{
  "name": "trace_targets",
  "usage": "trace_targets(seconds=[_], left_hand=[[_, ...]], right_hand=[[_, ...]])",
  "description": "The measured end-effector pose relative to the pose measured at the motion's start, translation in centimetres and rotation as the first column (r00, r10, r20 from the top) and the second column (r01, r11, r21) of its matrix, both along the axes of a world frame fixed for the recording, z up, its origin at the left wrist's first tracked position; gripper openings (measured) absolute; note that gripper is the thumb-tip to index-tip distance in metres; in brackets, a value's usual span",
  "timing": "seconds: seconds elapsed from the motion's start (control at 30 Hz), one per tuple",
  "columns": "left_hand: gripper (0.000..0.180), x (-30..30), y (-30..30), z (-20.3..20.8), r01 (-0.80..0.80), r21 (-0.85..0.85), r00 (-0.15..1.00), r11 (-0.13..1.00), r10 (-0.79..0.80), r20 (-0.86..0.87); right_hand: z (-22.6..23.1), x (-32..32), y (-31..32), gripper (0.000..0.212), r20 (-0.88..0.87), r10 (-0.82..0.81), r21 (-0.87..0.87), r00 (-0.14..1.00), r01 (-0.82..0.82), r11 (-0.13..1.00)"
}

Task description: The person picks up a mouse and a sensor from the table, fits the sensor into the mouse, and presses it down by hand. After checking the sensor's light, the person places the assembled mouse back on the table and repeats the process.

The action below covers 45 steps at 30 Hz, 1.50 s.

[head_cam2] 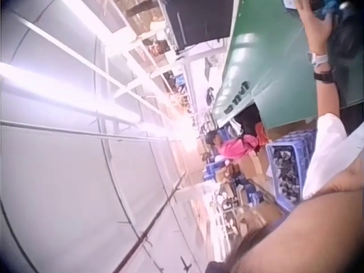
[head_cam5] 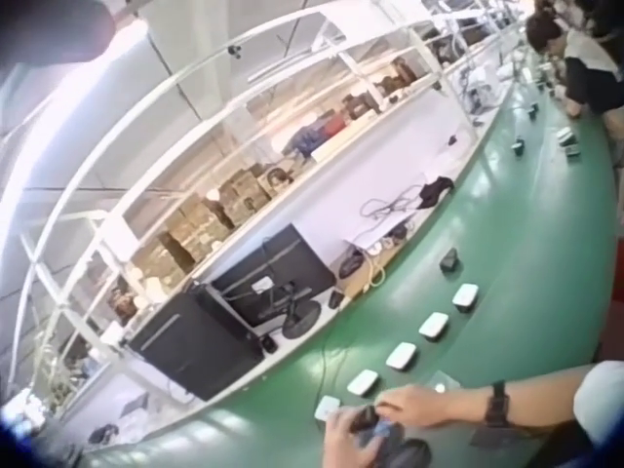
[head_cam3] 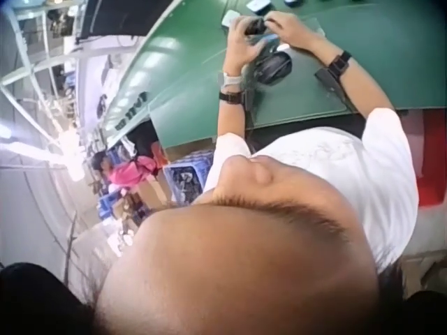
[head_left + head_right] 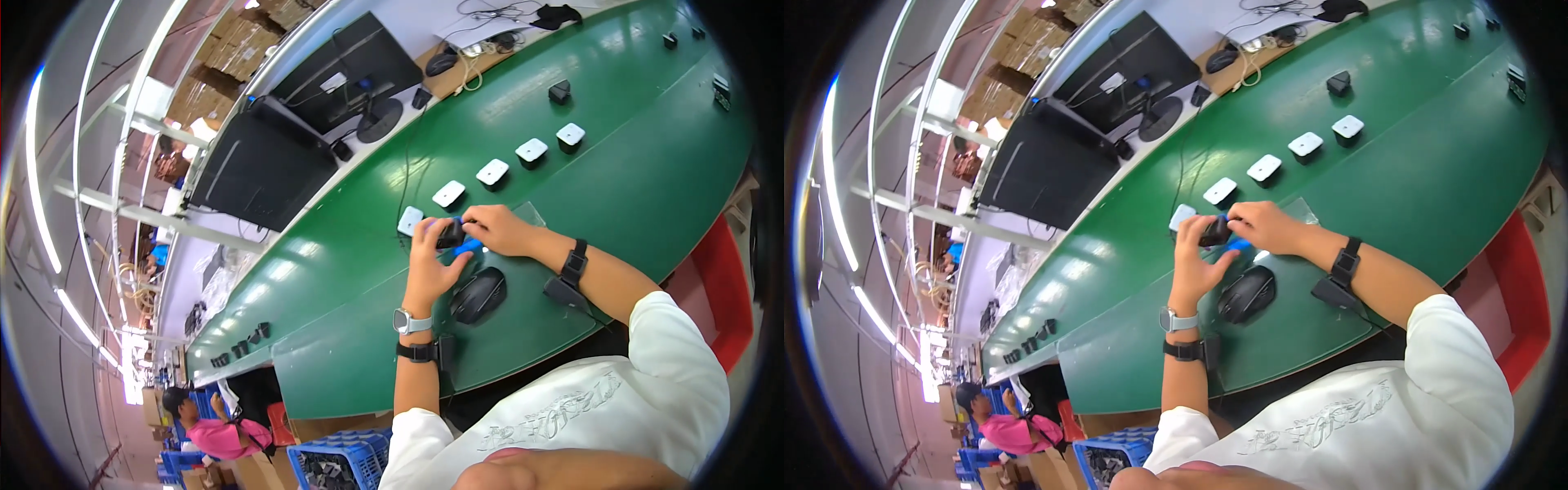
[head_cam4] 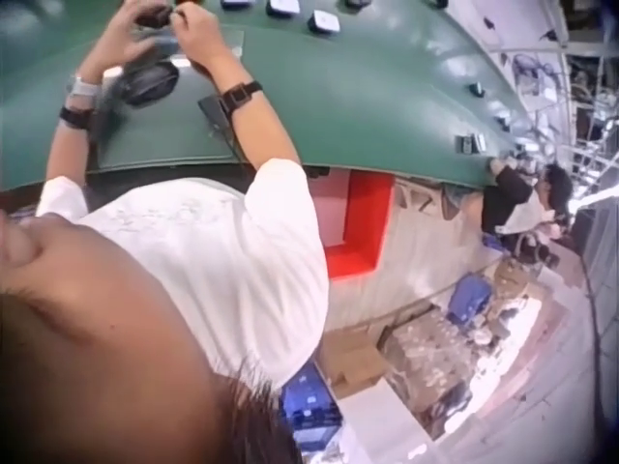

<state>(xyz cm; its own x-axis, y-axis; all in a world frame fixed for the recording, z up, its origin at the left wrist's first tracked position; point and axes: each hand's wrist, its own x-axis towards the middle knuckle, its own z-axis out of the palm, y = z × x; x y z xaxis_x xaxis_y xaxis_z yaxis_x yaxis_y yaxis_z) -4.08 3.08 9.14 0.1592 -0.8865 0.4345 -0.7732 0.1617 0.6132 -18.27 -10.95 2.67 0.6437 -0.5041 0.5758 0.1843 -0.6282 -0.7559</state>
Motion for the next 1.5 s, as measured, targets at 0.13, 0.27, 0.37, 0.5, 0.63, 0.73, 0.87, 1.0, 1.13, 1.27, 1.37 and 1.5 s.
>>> trace_targets(seconds=[0.13, 0.27, 0.37, 0.5, 0.63, 0.73, 0.87, 1.0, 1.13, 1.27, 1.37, 1.5], left_hand=[[0.05, 2.1, 1.8, 0.6, -0.033, -0.027, 0.915, 0.999, 0.041, 0.402], [0.04, 5.6, 2.0, 1.2, -0.294, -0.179, 0.881, 0.939, 0.339, 0.329], [0.048, 14.7, 5.6, -1.4, -0.782, -0.173, 0.577, 0.599, 0.8, 0.163], [0.058, 23.2, 11.0, -4.9, -0.901, -0.072, 0.365, 0.427, 0.839, 0.404], [0.055, 19.8, 5.1, -4.9, -0.895, -0.363, 0.072, 0.259, 0.887, 0.455], [0.038, 11.2, -3.4, -2.1, -0.423, -0.05, 0.872, 0.905, 0.421, 0.248], [0.049, 7.5, -3.7, -0.7, -0.228, 0.156, 0.761, 0.961, 0.076, 0.644], [0.044, 9.1, -4.1, -2.5, -0.421, 0.265, 0.709, 0.868, 0.133, 0.693], [0.053, 9.7, -4.8, -2.6, -0.449, 0.373, 0.713, 0.812, 0.074, 0.697], [0.06, 9.4, -4.2, -2.3, -0.306, 0.273, 0.947, 0.912, 0.262, 0.189], [0.057, 6.9, -2.5, -0.4, -0.059, 0.207, 0.561, 0.976, 0.205, -0.802], [0.062, 5.4, -0.2, 0.1, 0.027, 0.289, 0.622, 0.957, 0.21, -0.754]], right_hand=[[1.4, -0.1, 0.4, 0.018, -0.057, 0.157, 0.192, 0.986, -0.144, 0.971], [0.5, -1.6, -1.5, 0.015, -0.209, 0.183, 0.416, 0.961, -0.082, 0.906], [0.2, -0.2, -1.3, 0.016, 0.07, 0.268, 0.539, 0.961, -0.263, 0.8], [0.2, 1.6, -1.4, 0.017, 0.207, 0.363, 0.639, 0.909, -0.406, 0.653], [-0.5, 0.8, -1.7, 0.02, 0.1, 0.349, 0.587, 0.932, -0.338, 0.736], [-2.3, -1.4, -3.1, 0.026, 0.025, 0.237, 0.4, 0.971, -0.227, 0.888], [-0.9, 0.4, -2.1, 0.025, 0.027, 0.334, 0.355, 0.942, -0.321, 0.878], [-1.5, 1.1, -1.8, 0.024, 0.065, 0.355, 0.283, 0.933, -0.358, 0.89], [-1.9, 1.0, -1.5, 0.023, 0.071, 0.303, 0.354, 0.95, -0.308, 0.883], [-1.8, 0.4, -2.1, 0.024, 0.023, 0.334, 0.372, 0.942, -0.318, 0.872], [-1.8, 0.6, -2.1, 0.023, 0.098, 0.367, 0.442, 0.925, -0.371, 0.817], [-1.5, 0.9, -1.7, 0.021, 0.117, 0.345, 0.48, 0.931, -0.357, 0.801]])
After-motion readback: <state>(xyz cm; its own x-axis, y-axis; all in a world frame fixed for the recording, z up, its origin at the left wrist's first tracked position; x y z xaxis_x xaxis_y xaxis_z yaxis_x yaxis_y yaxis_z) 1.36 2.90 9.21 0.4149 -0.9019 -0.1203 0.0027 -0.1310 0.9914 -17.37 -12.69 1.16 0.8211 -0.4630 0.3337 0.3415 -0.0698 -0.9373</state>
